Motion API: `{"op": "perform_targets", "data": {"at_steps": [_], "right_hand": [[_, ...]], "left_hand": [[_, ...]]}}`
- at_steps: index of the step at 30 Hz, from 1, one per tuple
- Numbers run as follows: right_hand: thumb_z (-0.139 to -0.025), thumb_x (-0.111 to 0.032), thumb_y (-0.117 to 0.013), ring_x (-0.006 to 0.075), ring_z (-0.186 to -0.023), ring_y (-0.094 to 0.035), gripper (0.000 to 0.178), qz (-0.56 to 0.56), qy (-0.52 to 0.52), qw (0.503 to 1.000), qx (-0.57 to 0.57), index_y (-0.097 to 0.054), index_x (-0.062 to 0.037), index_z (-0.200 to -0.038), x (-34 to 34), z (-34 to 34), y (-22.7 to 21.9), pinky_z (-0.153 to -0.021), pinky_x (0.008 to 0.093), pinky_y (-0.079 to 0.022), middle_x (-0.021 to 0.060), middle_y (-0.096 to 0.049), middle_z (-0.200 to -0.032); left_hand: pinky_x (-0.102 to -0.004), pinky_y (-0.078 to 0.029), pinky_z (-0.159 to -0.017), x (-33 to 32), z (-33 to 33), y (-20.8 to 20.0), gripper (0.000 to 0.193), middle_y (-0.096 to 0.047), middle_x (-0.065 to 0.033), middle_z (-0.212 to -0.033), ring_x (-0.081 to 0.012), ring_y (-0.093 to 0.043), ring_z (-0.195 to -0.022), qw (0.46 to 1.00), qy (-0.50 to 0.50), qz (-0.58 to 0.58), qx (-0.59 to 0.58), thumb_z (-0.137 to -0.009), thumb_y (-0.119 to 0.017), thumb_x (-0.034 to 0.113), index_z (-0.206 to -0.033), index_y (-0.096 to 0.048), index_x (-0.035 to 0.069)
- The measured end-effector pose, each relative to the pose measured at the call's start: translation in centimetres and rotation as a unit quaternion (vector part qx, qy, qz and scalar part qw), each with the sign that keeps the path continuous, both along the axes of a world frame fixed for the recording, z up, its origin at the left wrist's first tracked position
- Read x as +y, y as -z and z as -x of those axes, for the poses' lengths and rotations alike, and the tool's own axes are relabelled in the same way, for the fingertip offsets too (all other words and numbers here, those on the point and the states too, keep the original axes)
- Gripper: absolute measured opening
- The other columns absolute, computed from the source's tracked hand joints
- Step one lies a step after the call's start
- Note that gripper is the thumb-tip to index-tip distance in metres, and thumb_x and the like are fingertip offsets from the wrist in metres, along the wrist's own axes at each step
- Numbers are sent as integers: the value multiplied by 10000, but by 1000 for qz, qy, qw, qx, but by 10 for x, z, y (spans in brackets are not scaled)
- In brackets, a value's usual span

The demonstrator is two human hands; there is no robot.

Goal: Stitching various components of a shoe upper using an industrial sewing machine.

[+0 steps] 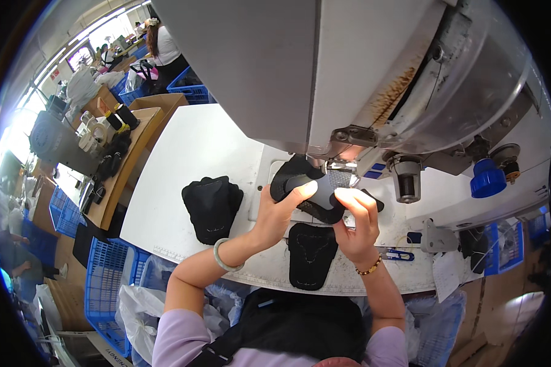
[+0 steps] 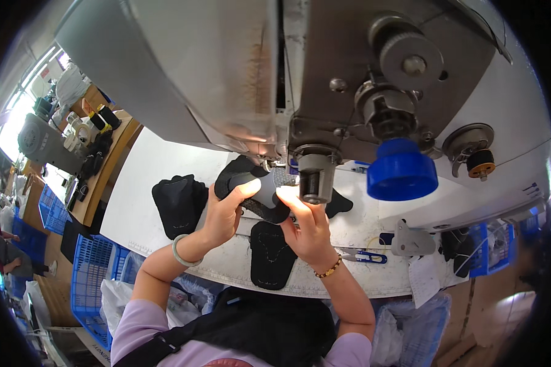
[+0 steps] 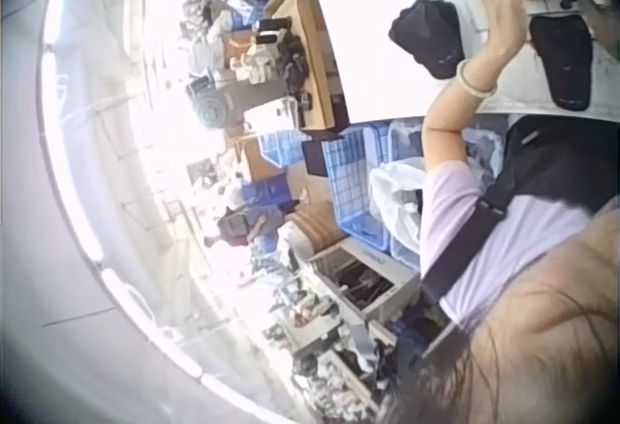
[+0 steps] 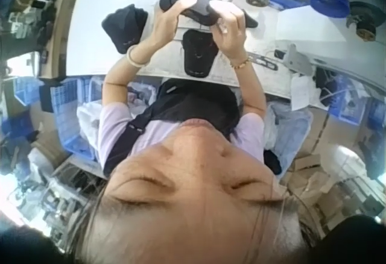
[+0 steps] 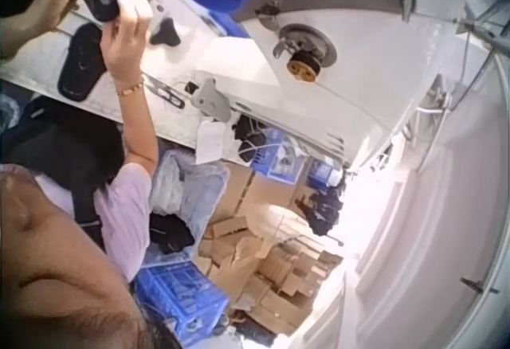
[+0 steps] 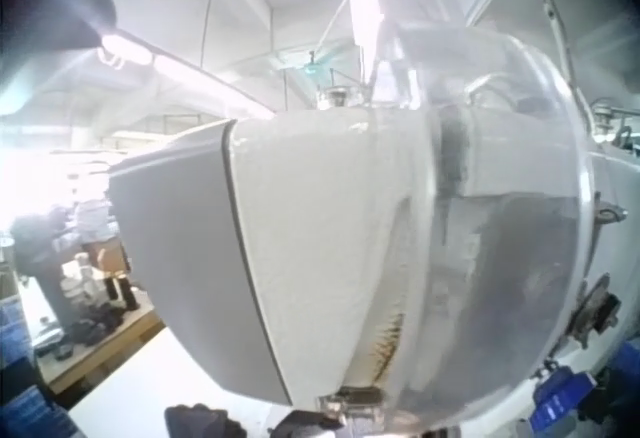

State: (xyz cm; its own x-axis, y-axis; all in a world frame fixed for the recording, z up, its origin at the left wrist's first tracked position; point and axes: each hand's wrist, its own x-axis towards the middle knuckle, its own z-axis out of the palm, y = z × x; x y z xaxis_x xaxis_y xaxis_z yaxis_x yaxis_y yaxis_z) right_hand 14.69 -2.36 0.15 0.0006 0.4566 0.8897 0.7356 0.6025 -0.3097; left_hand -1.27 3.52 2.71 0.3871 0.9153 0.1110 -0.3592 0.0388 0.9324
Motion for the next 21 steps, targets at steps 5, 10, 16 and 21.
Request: {"op": "perform_targets", "data": {"at_steps": [5,10,16,21], "right_hand": [[-729,71,-629,245,-917,-595,271,18,-33,999,21,-641,-26,-982,1,0,-8,-815,314,-489,102,-616,-994],[-710,112,-586,242,-911,-599,302,17,-41,999,-2,-648,-21,-973,2,-7,-7,-807,320,-493,107,-617,-988],[-634,-39,-698,178,-666,-475,310,-76,22,985,-151,-635,-109,-929,7,-24,-21,-693,299,-420,-42,-644,-931],[-620,-45,-717,181,-662,-508,279,-40,-61,987,-146,-618,-109,-873,9,-42,-21,-668,304,-431,-22,-637,-885]], "left_hand": [[-262,-423,-695,10,25,3,175,-596,-11,-817,-100,-507,-724,986,-50,-121,103,-842,-555,98,-964,-586,-23],[-375,-393,-925,18,29,7,360,-579,-64,-1089,-253,-520,-1069,572,-242,-716,317,-725,-538,40,-1079,-594,67],[-337,-537,-764,12,10,-21,267,-627,-121,-957,-259,-635,-877,564,-153,-760,286,-722,-580,14,-980,-614,-47],[-327,-518,-821,7,8,-21,307,-603,-119,-965,-241,-614,-917,534,-151,-773,307,-689,-599,32,-983,-609,-58]]}}
